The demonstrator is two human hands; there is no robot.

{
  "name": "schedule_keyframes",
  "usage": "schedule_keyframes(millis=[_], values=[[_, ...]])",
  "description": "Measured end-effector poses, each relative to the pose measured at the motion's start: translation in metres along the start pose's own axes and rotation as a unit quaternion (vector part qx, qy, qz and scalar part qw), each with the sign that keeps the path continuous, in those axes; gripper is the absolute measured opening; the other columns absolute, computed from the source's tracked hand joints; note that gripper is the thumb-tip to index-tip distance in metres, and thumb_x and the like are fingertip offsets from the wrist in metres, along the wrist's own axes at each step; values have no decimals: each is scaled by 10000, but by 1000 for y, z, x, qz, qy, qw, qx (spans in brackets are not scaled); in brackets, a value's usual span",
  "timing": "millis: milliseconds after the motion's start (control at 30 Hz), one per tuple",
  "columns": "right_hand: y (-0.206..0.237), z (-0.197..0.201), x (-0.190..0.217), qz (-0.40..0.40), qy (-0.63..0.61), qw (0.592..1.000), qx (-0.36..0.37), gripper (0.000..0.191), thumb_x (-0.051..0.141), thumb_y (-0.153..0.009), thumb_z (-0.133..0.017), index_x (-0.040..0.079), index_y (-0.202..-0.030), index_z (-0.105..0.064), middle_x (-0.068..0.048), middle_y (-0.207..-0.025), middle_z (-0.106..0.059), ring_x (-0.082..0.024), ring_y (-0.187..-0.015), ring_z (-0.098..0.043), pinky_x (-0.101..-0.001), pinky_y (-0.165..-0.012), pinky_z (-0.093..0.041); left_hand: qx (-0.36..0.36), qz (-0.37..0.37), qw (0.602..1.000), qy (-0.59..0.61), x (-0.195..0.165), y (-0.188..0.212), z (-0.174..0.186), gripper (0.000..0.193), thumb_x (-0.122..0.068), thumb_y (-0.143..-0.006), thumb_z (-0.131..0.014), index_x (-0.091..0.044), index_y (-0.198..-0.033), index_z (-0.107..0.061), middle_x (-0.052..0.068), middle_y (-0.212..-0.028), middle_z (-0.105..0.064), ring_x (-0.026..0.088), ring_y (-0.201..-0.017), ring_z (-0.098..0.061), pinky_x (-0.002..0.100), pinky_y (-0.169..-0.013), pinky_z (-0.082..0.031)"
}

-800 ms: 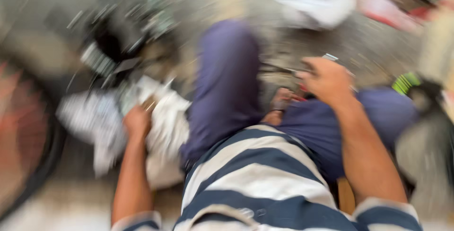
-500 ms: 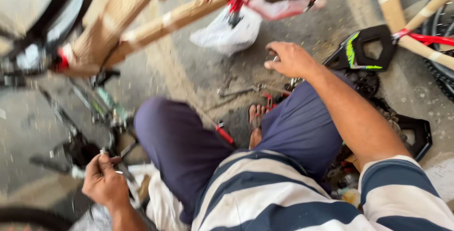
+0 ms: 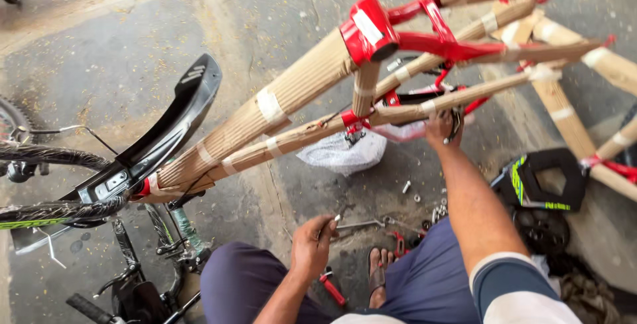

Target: The person sits on the floor assembling a new bicycle with a cardboard-wrapped frame. They thread a cable, pick bolts from the floor, use a wrench to tighten a component on the frame, fit a black seat clamp part, and attach a pedal to the crank.

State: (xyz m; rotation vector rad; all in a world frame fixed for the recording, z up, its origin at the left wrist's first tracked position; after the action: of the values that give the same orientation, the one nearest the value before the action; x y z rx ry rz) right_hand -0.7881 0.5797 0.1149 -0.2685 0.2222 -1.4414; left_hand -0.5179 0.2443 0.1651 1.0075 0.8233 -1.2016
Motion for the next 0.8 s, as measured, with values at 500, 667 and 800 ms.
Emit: schedule_keyframes(millis=[500,667,800], values=[[69,32,20,-83,-152,985,14,215,179,-886,-672,17,-1017,-721,-223,-989,-710,-433,-923,-668,-533,-764,-516,-23,-4,1000,2,11,-13,-11,201,-210,-971,-633,-70,-1055,-749,71,-756,-768,167,-674,-709,325,-656,-541],[143,-4,73,-257,-682,642,237,245,185,-966,-714,31,-810,-605,-61,-692,-610,-175,-590,-538,-359,-559,-434,12,-76,994,84,22,-10,-19,91,-58,-936,-569,-36,-910,-653,82,-808,-751,131,-807,-707,309,-748,-560],[171,11,90,-301,-761,528,226,36,54,-938,-679,48,-962,-705,-35,-816,-702,-160,-664,-667,-302,-604,-556,28,0,986,163,49,-6,-33,231,-186,-1032,-584,-11,-1117,-709,59,-857,-753,128,-788,-685,312,-747,-531]])
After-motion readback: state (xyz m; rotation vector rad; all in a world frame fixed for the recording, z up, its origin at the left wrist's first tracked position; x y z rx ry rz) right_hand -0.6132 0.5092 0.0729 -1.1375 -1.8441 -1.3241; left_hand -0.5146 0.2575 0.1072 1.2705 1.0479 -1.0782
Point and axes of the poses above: each hand's wrist, its own y-axis away from the middle knuckle, its own z-axis out of the back of the hand, x = y × z, the point moved 9 cm from there along -y, towards the middle knuckle
